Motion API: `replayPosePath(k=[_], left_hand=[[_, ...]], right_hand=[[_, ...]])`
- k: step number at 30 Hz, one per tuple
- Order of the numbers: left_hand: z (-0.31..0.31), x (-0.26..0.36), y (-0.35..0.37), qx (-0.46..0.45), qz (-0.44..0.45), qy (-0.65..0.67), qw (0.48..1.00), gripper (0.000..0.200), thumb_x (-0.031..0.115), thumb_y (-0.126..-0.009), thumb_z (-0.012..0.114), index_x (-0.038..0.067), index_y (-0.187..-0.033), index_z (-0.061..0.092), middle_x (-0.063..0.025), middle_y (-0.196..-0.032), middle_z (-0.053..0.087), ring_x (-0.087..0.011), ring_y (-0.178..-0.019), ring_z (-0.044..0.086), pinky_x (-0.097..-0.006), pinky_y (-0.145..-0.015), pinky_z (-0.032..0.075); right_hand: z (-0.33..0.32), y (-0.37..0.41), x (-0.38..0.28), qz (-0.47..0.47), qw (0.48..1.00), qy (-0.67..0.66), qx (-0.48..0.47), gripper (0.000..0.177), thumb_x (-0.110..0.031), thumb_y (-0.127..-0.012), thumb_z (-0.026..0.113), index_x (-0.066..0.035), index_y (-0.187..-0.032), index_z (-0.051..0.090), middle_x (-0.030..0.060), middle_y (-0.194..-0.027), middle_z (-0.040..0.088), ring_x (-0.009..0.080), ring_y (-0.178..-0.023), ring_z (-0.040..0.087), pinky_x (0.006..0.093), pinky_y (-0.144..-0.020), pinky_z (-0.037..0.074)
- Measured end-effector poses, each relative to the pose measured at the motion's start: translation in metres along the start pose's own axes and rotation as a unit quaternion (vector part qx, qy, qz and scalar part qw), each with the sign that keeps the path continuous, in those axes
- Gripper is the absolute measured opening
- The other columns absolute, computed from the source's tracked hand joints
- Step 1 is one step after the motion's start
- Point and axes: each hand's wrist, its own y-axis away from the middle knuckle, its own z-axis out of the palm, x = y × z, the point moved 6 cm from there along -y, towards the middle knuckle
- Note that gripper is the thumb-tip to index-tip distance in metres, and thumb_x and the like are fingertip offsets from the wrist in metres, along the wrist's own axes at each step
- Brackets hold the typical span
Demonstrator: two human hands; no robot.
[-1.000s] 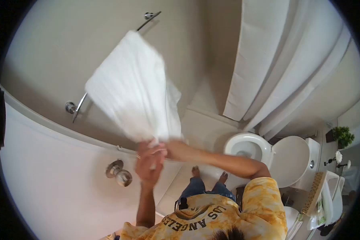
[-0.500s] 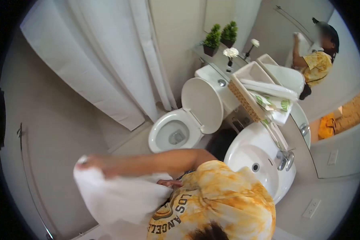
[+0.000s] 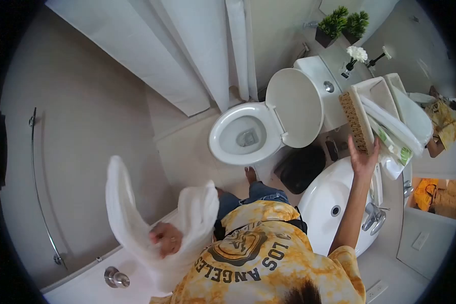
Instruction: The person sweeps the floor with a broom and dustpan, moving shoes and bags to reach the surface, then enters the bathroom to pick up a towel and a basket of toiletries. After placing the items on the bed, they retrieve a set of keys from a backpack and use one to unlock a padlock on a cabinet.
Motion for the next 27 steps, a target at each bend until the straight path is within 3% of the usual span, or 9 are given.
replayPosePath(k=[3, 6, 10, 12, 16, 18, 21, 24, 27], left_hand=[[-0.024, -0.027, -0.009, 0.119, -0.017, -0.032, 0.992, 0.047, 0.013, -0.086, 0.050, 0.003, -0.128, 0.032, -0.0165, -0.078, 0.060, -0.0178, -0.051, 0.055, -0.0252, -0.047, 0.046], [-0.029, -0.038, -0.002, 0.078, -0.056, -0.008, 0.995, 0.058, 0.018, -0.088, 0.048, 0.013, -0.136, 0.016, -0.0213, -0.090, 0.057, -0.0196, -0.058, 0.057, -0.0298, -0.050, 0.048], [-0.006, -0.022, 0.013, 0.055, 0.038, -0.026, 0.997, 0.058, 0.024, -0.089, 0.048, 0.014, -0.136, 0.016, -0.0170, -0.087, 0.059, -0.0195, -0.057, 0.057, -0.0282, -0.051, 0.050], [-0.004, -0.025, 0.027, 0.110, 0.028, -0.058, 0.992, 0.060, 0.025, -0.088, 0.048, 0.014, -0.136, 0.014, -0.0162, -0.087, 0.059, -0.0189, -0.059, 0.058, -0.0283, -0.053, 0.050], [-0.012, -0.020, 0.025, 0.250, -0.003, -0.066, 0.966, 0.065, 0.029, -0.087, 0.049, 0.012, -0.137, 0.010, -0.0150, -0.095, 0.058, -0.0193, -0.065, 0.058, -0.0296, -0.055, 0.051], [-0.015, -0.019, 0.008, 0.392, -0.046, -0.112, 0.912, 0.067, 0.024, -0.085, 0.053, 0.013, -0.137, 0.012, -0.0134, -0.101, 0.054, -0.0214, -0.072, 0.057, -0.0325, -0.062, 0.050], [-0.039, -0.012, 0.001, 0.611, -0.008, -0.178, 0.771, 0.071, 0.022, -0.081, 0.058, 0.013, -0.136, 0.014, -0.0130, -0.111, 0.048, -0.0256, -0.093, 0.051, -0.0380, -0.078, 0.044], [-0.052, -0.001, -0.013, 0.671, -0.025, -0.359, 0.649, 0.069, 0.019, -0.079, 0.058, 0.012, -0.135, 0.018, -0.0154, -0.121, 0.041, -0.0287, -0.111, 0.039, -0.0409, -0.091, 0.034], [-0.045, 0.000, -0.010, 0.676, -0.056, -0.433, 0.594, 0.069, 0.019, -0.077, 0.059, 0.007, -0.133, 0.021, -0.0165, -0.124, 0.039, -0.0287, -0.116, 0.036, -0.0388, -0.095, 0.031]], right_hand=[[-0.011, -0.036, 0.001, 0.087, 0.976, -0.183, 0.077, 0.048, -0.025, -0.086, 0.044, 0.006, -0.121, 0.034, 0.0275, -0.122, 0.033, 0.0431, -0.113, 0.035, 0.0524, -0.089, 0.041], [-0.029, -0.065, -0.012, 0.103, 0.941, -0.294, 0.130, 0.041, -0.015, -0.087, 0.036, 0.010, -0.120, 0.033, 0.0305, -0.123, 0.032, 0.0500, -0.112, 0.033, 0.0521, -0.091, 0.041], [-0.014, -0.036, -0.047, 0.045, 0.977, -0.183, 0.098, 0.039, -0.012, -0.089, 0.033, 0.011, -0.121, 0.032, 0.0326, -0.126, 0.028, 0.0503, -0.114, 0.031, 0.0532, -0.092, 0.039], [-0.005, -0.015, -0.062, 0.071, 0.978, -0.185, 0.070, 0.039, -0.011, -0.089, 0.036, 0.010, -0.121, 0.033, 0.0310, -0.128, 0.027, 0.0472, -0.115, 0.032, 0.0534, -0.094, 0.036], [0.040, 0.050, -0.073, -0.019, 1.000, -0.012, 0.010, 0.042, -0.017, -0.087, 0.044, 0.006, -0.121, 0.035, 0.0264, -0.126, 0.034, 0.0412, -0.115, 0.036, 0.0538, -0.095, 0.034], [0.063, 0.087, -0.054, 0.033, 0.999, 0.019, -0.007, 0.045, -0.023, -0.086, 0.048, 0.003, -0.121, 0.036, 0.0229, -0.124, 0.040, 0.0378, -0.116, 0.038, 0.0544, -0.095, 0.034], [0.090, 0.133, -0.002, 0.163, 0.982, 0.079, -0.046, 0.050, -0.032, -0.084, 0.049, -0.001, -0.122, 0.037, 0.0198, -0.125, 0.038, 0.0358, -0.114, 0.041, 0.0533, -0.090, 0.040], [0.084, 0.156, 0.063, 0.270, 0.932, 0.222, -0.091, 0.051, -0.035, -0.084, 0.048, -0.003, -0.122, 0.037, 0.0180, -0.123, 0.040, 0.0344, -0.109, 0.045, 0.0507, -0.083, 0.046], [0.093, 0.198, 0.122, 0.392, 0.867, 0.275, -0.137, 0.042, -0.030, -0.083, 0.051, -0.006, -0.116, 0.042, 0.0141, -0.110, 0.052, 0.0288, -0.096, 0.056, 0.0428, -0.076, 0.052]])
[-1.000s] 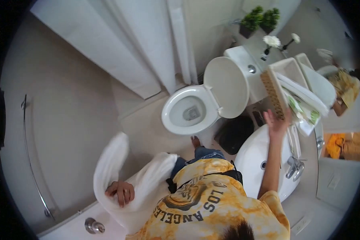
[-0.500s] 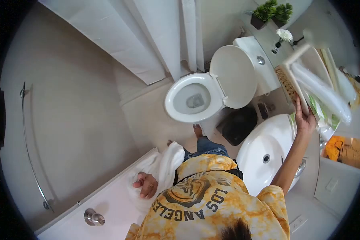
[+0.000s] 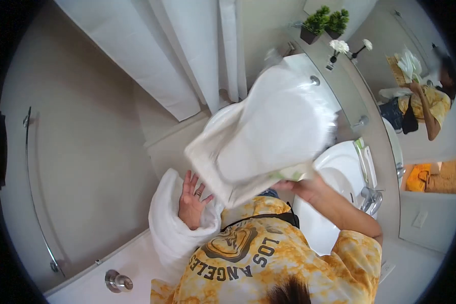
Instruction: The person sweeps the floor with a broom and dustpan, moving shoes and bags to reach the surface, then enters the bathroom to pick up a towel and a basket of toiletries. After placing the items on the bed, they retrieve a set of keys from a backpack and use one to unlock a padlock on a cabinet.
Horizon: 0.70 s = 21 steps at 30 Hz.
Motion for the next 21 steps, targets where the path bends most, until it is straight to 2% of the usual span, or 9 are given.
replayPosePath(k=[4, 6, 11, 12, 14, 16, 18, 20, 21], left_hand=[[-0.018, -0.013, 0.008, 0.062, -0.031, -0.009, 0.998, 0.073, 0.022, -0.074, 0.062, -0.002, -0.130, 0.022, -0.0165, -0.122, 0.041, -0.0272, -0.116, 0.038, -0.0340, -0.096, 0.031], [-0.052, -0.036, 0.019, 0.013, 0.116, -0.327, 0.938, 0.045, 0.010, -0.078, 0.054, 0.004, -0.119, 0.039, -0.0217, -0.121, 0.040, -0.0331, -0.112, 0.041, -0.0389, -0.092, 0.033], [-0.025, -0.002, 0.029, 0.046, 0.342, -0.400, 0.849, 0.044, 0.010, -0.073, 0.057, 0.001, -0.114, 0.043, -0.0205, -0.113, 0.047, -0.0312, -0.101, 0.050, -0.0376, -0.088, 0.038], [-0.016, 0.010, 0.028, 0.062, 0.345, -0.341, 0.872, 0.044, 0.009, -0.073, 0.057, 0.000, -0.114, 0.043, -0.0201, -0.110, 0.049, -0.0300, -0.099, 0.051, -0.0367, -0.086, 0.039], [-0.008, -0.008, 0.021, 0.146, 0.043, 0.092, 0.984, 0.044, 0.007, -0.071, 0.056, -0.001, -0.112, 0.044, -0.0193, -0.106, 0.051, -0.0271, -0.096, 0.053, -0.0347, -0.083, 0.041], [-0.009, -0.011, 0.018, 0.170, 0.037, 0.102, 0.979, 0.044, 0.007, -0.070, 0.057, -0.003, -0.111, 0.044, -0.0174, -0.102, 0.053, -0.0237, -0.095, 0.053, -0.0328, -0.081, 0.043], [-0.011, -0.013, 0.021, 0.194, 0.041, 0.116, 0.973, 0.044, 0.007, -0.069, 0.057, -0.003, -0.110, 0.045, -0.0163, -0.099, 0.054, -0.0221, -0.094, 0.053, -0.0318, -0.080, 0.043], [-0.016, -0.008, 0.030, 0.219, 0.067, 0.120, 0.966, 0.044, 0.007, -0.069, 0.057, -0.003, -0.110, 0.045, -0.0161, -0.099, 0.054, -0.0221, -0.094, 0.053, -0.0318, -0.079, 0.043], [-0.018, -0.005, 0.033, 0.230, 0.080, 0.122, 0.962, 0.043, 0.007, -0.069, 0.057, -0.003, -0.110, 0.045, -0.0161, -0.099, 0.054, -0.0221, -0.094, 0.053, -0.0319, -0.079, 0.043]], right_hand=[[0.018, -0.020, 0.054, 0.102, 0.991, 0.065, -0.064, 0.040, -0.028, -0.082, 0.055, -0.011, -0.116, 0.041, 0.0100, -0.103, 0.056, 0.0214, -0.090, 0.059, 0.0375, -0.071, 0.054], [0.026, -0.020, 0.055, 0.122, 0.989, 0.071, -0.047, 0.041, -0.027, -0.082, 0.056, -0.012, -0.116, 0.041, 0.0095, -0.102, 0.056, 0.0210, -0.088, 0.059, 0.0365, -0.068, 0.054], [0.014, -0.032, -0.025, 0.083, 0.859, 0.440, -0.249, 0.045, -0.013, -0.079, 0.059, -0.006, -0.121, 0.046, 0.0094, -0.109, 0.055, 0.0161, -0.097, 0.053, 0.0270, -0.086, 0.042], [-0.034, -0.078, -0.050, 0.038, 0.846, 0.495, -0.196, 0.035, -0.009, -0.078, 0.056, -0.003, -0.113, 0.053, 0.0112, -0.106, 0.057, 0.0187, -0.097, 0.054, 0.0301, -0.086, 0.041], [-0.115, -0.143, -0.141, -0.246, 0.747, 0.596, 0.163, 0.036, 0.002, -0.076, 0.047, 0.002, -0.112, 0.050, 0.0204, -0.110, 0.054, 0.0274, -0.097, 0.055, 0.0340, -0.084, 0.043], [-0.200, -0.208, -0.195, -0.518, 0.494, 0.658, 0.233, 0.040, 0.004, -0.075, 0.043, 0.002, -0.115, 0.044, 0.0248, -0.111, 0.050, 0.0383, -0.101, 0.050, 0.0382, -0.085, 0.041], [-0.273, -0.273, -0.216, -0.535, 0.432, 0.687, 0.236, 0.039, -0.003, -0.078, 0.044, -0.001, -0.117, 0.044, 0.0241, -0.110, 0.052, 0.0387, -0.096, 0.053, 0.0417, -0.081, 0.043], [-0.263, -0.274, -0.221, -0.313, 0.586, 0.681, 0.307, 0.030, -0.012, -0.081, 0.044, -0.004, -0.110, 0.049, 0.0231, -0.102, 0.055, 0.0390, -0.090, 0.054, 0.0435, -0.077, 0.044], [-0.258, -0.272, -0.220, -0.318, 0.546, 0.708, 0.316, 0.026, -0.014, -0.082, 0.044, -0.005, -0.105, 0.052, 0.0224, -0.096, 0.056, 0.0379, -0.086, 0.056, 0.0440, -0.074, 0.044]])
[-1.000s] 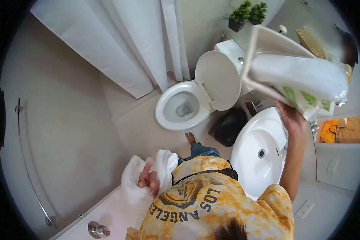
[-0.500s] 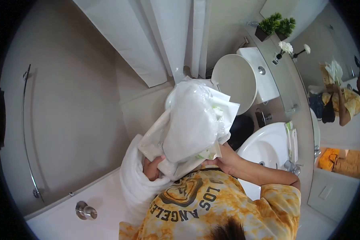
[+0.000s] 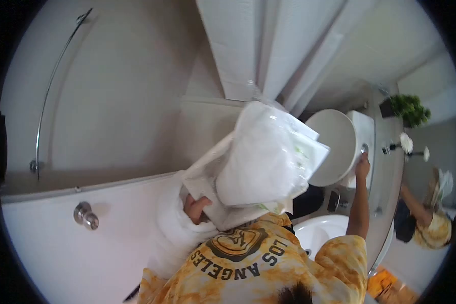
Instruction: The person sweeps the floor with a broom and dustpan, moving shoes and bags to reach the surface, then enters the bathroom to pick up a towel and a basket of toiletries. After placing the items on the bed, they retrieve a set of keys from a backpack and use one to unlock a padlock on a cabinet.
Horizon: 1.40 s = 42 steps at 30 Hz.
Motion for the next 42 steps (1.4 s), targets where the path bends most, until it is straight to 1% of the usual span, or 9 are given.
replayPosePath(k=[3, 6, 12, 15, 18, 21, 24, 30, 42], left_hand=[[-0.008, 0.007, 0.006, 0.016, 0.034, 0.005, 0.999, 0.043, 0.008, -0.069, 0.057, -0.002, -0.109, 0.045, -0.0158, -0.099, 0.054, -0.0222, -0.094, 0.053, -0.0319, -0.079, 0.043], [-0.010, 0.013, 0.010, 0.028, 0.059, 0.000, 0.998, 0.042, 0.009, -0.069, 0.057, -0.002, -0.109, 0.046, -0.0155, -0.099, 0.055, -0.0222, -0.093, 0.053, -0.0320, -0.078, 0.043], [-0.005, 0.015, 0.006, 0.038, 0.077, -0.014, 0.996, 0.041, 0.011, -0.070, 0.056, -0.001, -0.108, 0.046, -0.0150, -0.098, 0.055, -0.0224, -0.092, 0.054, -0.0321, -0.078, 0.043], [-0.006, 0.013, 0.012, 0.051, 0.083, -0.019, 0.995, 0.040, 0.011, -0.070, 0.056, -0.001, -0.107, 0.047, -0.0147, -0.098, 0.055, -0.0224, -0.092, 0.054, -0.0322, -0.077, 0.043], [-0.015, 0.011, 0.028, 0.076, 0.099, -0.026, 0.992, 0.040, 0.012, -0.070, 0.056, 0.000, -0.107, 0.047, -0.0145, -0.097, 0.055, -0.0225, -0.091, 0.054, -0.0323, -0.077, 0.044], [-0.028, 0.008, 0.053, 0.111, 0.116, -0.036, 0.986, 0.039, 0.013, -0.070, 0.056, 0.000, -0.106, 0.047, -0.0142, -0.097, 0.055, -0.0225, -0.091, 0.054, -0.0323, -0.076, 0.044], [-0.044, 0.005, 0.080, 0.147, 0.135, -0.044, 0.979, 0.039, 0.014, -0.070, 0.056, 0.001, -0.106, 0.048, -0.0139, -0.097, 0.056, -0.0226, -0.091, 0.054, -0.0324, -0.076, 0.044], [-0.088, -0.006, 0.129, 0.223, 0.188, -0.041, 0.956, 0.037, 0.015, -0.071, 0.055, 0.002, -0.105, 0.048, -0.0134, -0.096, 0.056, -0.0227, -0.090, 0.054, -0.0326, -0.075, 0.044], [-0.149, -0.063, 0.237, 0.475, 0.264, 0.038, 0.839, 0.035, 0.019, -0.071, 0.055, 0.004, -0.103, 0.050, -0.0124, -0.095, 0.056, -0.0229, -0.088, 0.055, -0.0328, -0.074, 0.044]], right_hand=[[-0.019, -0.002, -0.028, -0.072, 0.983, 0.169, 0.020, 0.018, -0.015, -0.082, 0.045, -0.005, -0.091, 0.057, 0.0192, -0.082, 0.059, 0.0346, -0.078, 0.058, 0.0434, -0.070, 0.046], [-0.012, -0.011, -0.031, -0.050, 0.975, 0.210, 0.052, 0.017, -0.013, -0.080, 0.045, -0.005, -0.087, 0.059, 0.0175, -0.080, 0.060, 0.0332, -0.077, 0.059, 0.0438, -0.069, 0.047], [0.000, -0.029, -0.015, -0.162, 0.955, 0.249, 0.016, 0.016, -0.012, -0.077, 0.048, -0.002, -0.080, 0.061, 0.0201, -0.072, 0.059, 0.0365, -0.070, 0.059, 0.0444, -0.066, 0.046], [-0.013, -0.025, -0.028, -0.096, 0.969, 0.228, -0.023, 0.020, -0.015, -0.077, 0.048, -0.003, -0.085, 0.062, 0.0195, -0.076, 0.060, 0.0366, -0.073, 0.059, 0.0444, -0.068, 0.046], [-0.007, -0.033, -0.007, -0.039, 0.994, 0.105, -0.001, 0.025, -0.019, -0.077, 0.050, -0.008, -0.096, 0.062, 0.0172, -0.084, 0.060, 0.0335, -0.079, 0.060, 0.0434, -0.071, 0.046], [-0.016, -0.023, -0.006, 0.057, 0.987, 0.057, 0.142, 0.029, -0.020, -0.078, 0.049, -0.009, -0.103, 0.060, 0.0170, -0.087, 0.061, 0.0345, -0.081, 0.059, 0.0422, -0.070, 0.047], [-0.005, -0.026, -0.026, 0.015, 0.981, 0.191, -0.003, 0.031, -0.023, -0.077, 0.049, -0.005, -0.100, 0.060, 0.0193, -0.089, 0.061, 0.0370, -0.081, 0.058, 0.0431, -0.072, 0.046], [0.019, -0.096, 0.029, 0.039, 0.967, 0.229, -0.110, 0.048, -0.036, -0.078, 0.048, 0.004, -0.102, 0.057, 0.0244, -0.098, 0.058, 0.0377, -0.090, 0.057, 0.0414, -0.082, 0.043], [0.083, -0.071, -0.248, -0.165, 0.943, 0.252, -0.138, 0.041, -0.033, -0.083, 0.044, -0.006, -0.114, 0.048, 0.0136, -0.109, 0.053, 0.0281, -0.095, 0.053, 0.0373, -0.082, 0.042]])
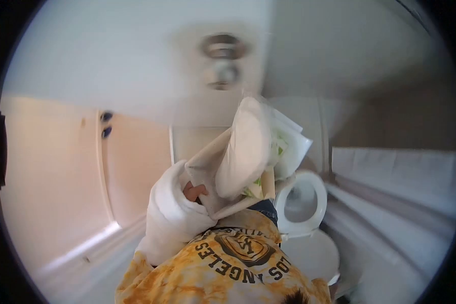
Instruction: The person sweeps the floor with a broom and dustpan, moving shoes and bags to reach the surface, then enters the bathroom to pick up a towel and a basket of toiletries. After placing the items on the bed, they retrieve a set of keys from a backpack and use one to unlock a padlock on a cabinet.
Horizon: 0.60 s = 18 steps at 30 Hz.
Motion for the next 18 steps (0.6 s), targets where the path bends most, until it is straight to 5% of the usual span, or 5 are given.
replayPosePath(k=[7, 11, 12, 13, 18], left_hand=[[-0.064, -0.019, 0.037, 0.206, 0.053, 0.038, 0.977, 0.034, 0.020, -0.072, 0.054, 0.005, -0.102, 0.050, -0.0118, -0.095, 0.057, -0.0231, -0.087, 0.055, -0.0330, -0.073, 0.044], [-0.129, -0.034, 0.053, 0.297, 0.081, 0.053, 0.950, 0.034, 0.021, -0.072, 0.054, 0.005, -0.101, 0.051, -0.0114, -0.094, 0.057, -0.0231, -0.086, 0.055, -0.0331, -0.072, 0.044], [-0.143, -0.037, 0.054, 0.321, 0.082, 0.053, 0.942, 0.034, 0.022, -0.072, 0.054, 0.005, -0.101, 0.051, -0.0113, -0.094, 0.057, -0.0231, -0.086, 0.055, -0.0331, -0.072, 0.044], [-0.141, -0.036, 0.049, 0.342, 0.085, 0.049, 0.935, 0.033, 0.022, -0.072, 0.054, 0.006, -0.101, 0.051, -0.0112, -0.094, 0.057, -0.0232, -0.086, 0.055, -0.0331, -0.072, 0.044], [-0.236, -0.059, 0.066, 0.439, 0.083, 0.064, 0.892, 0.033, 0.023, -0.072, 0.054, 0.006, -0.100, 0.052, -0.0108, -0.093, 0.057, -0.0233, -0.085, 0.055, -0.0333, -0.071, 0.044]], right_hand=[[-0.004, -0.023, -0.235, -0.202, 0.956, -0.137, -0.161, 0.040, -0.031, -0.085, 0.042, -0.013, -0.121, 0.043, 0.0073, -0.116, 0.050, 0.0225, -0.098, 0.051, 0.0350, -0.082, 0.041], [0.085, 0.017, -0.425, -0.357, 0.760, -0.287, -0.461, 0.041, -0.030, -0.087, 0.041, -0.016, -0.125, 0.040, 0.0037, -0.120, 0.048, 0.0192, -0.100, 0.050, 0.0337, -0.082, 0.041], [0.061, 0.142, -0.471, -0.395, 0.789, -0.203, -0.424, 0.049, -0.021, -0.078, 0.057, -0.009, -0.123, 0.043, 0.0037, -0.103, 0.057, 0.0119, -0.082, 0.054, 0.0246, -0.064, 0.042], [0.062, 0.226, -0.529, -0.426, 0.767, -0.108, -0.467, 0.046, -0.030, -0.083, 0.049, -0.011, -0.125, 0.042, 0.0035, -0.111, 0.054, 0.0140, -0.094, 0.052, 0.0277, -0.081, 0.036], [0.081, 0.655, -0.632, -0.672, 0.517, -0.019, -0.529, 0.042, -0.022, -0.082, 0.054, -0.002, -0.118, 0.047, 0.0046, -0.103, 0.059, 0.0120, -0.094, 0.051, 0.0246, -0.082, 0.037]])
